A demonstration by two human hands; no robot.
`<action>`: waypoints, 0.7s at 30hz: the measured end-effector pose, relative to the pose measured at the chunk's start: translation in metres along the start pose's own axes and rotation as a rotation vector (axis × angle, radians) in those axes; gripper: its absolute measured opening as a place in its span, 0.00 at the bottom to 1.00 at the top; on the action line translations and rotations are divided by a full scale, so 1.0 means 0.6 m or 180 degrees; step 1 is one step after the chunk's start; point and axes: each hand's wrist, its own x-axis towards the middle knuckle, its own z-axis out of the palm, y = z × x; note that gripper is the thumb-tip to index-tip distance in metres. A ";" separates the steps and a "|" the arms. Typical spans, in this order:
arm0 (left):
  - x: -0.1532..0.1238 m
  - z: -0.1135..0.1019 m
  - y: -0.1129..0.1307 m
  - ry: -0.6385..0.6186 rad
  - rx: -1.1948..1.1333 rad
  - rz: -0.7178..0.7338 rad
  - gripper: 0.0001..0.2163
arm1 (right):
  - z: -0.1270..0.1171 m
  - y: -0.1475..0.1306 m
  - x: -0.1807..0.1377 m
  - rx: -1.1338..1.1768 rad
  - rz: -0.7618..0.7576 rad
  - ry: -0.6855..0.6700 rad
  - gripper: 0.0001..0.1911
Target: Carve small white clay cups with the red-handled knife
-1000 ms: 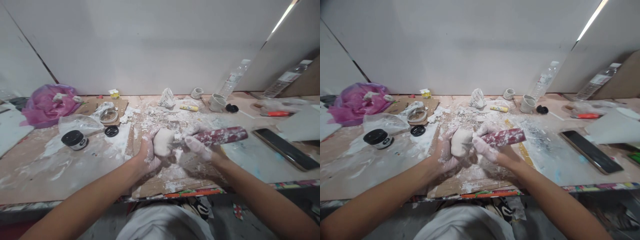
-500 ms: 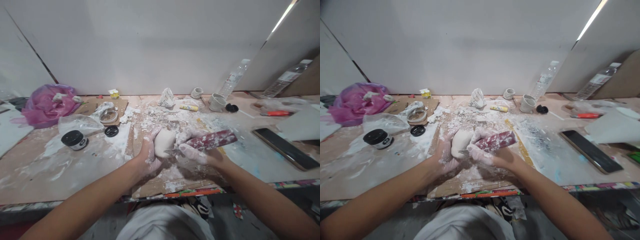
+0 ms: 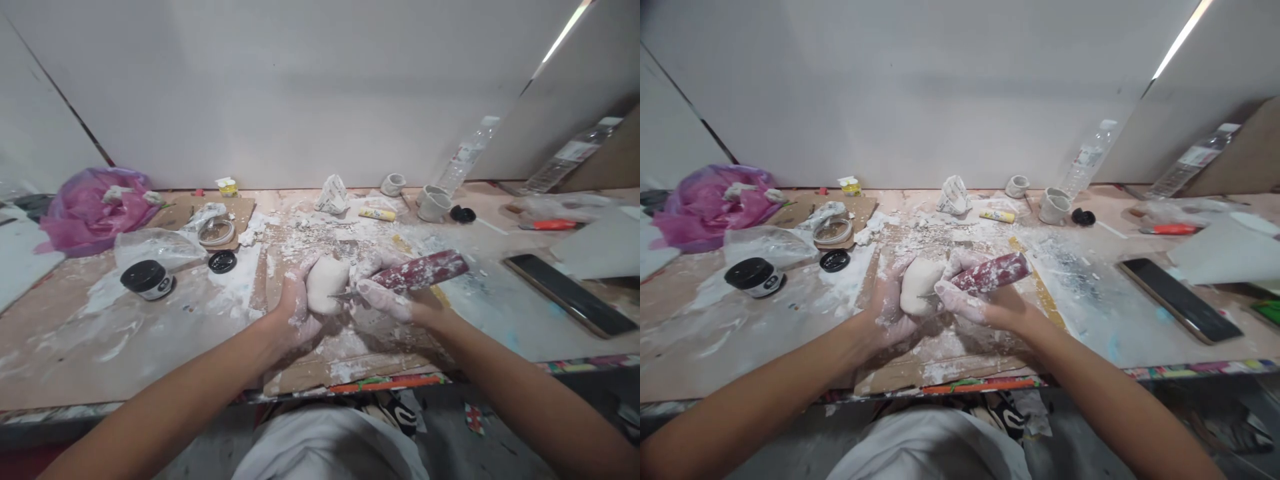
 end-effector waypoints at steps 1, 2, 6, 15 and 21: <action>0.000 0.000 0.001 0.0054 0.0013 0.0014 0.20 | 0.000 0.000 0.001 -0.0037 -0.0050 0.0039 0.21; 0.000 0.000 0.002 0.0114 0.0016 0.0006 0.20 | -0.001 0.000 0.002 -0.0070 -0.0117 0.0077 0.20; 0.001 -0.001 0.005 0.0279 -0.0018 -0.0029 0.20 | -0.006 0.002 0.003 -0.0017 -0.0251 0.0335 0.19; 0.004 -0.007 0.004 0.0269 0.0149 0.0013 0.22 | 0.000 0.001 0.007 0.0038 -0.0092 0.0255 0.18; 0.010 -0.013 -0.003 0.0164 0.0166 0.0099 0.19 | -0.004 0.012 0.012 0.0267 0.0056 0.0165 0.20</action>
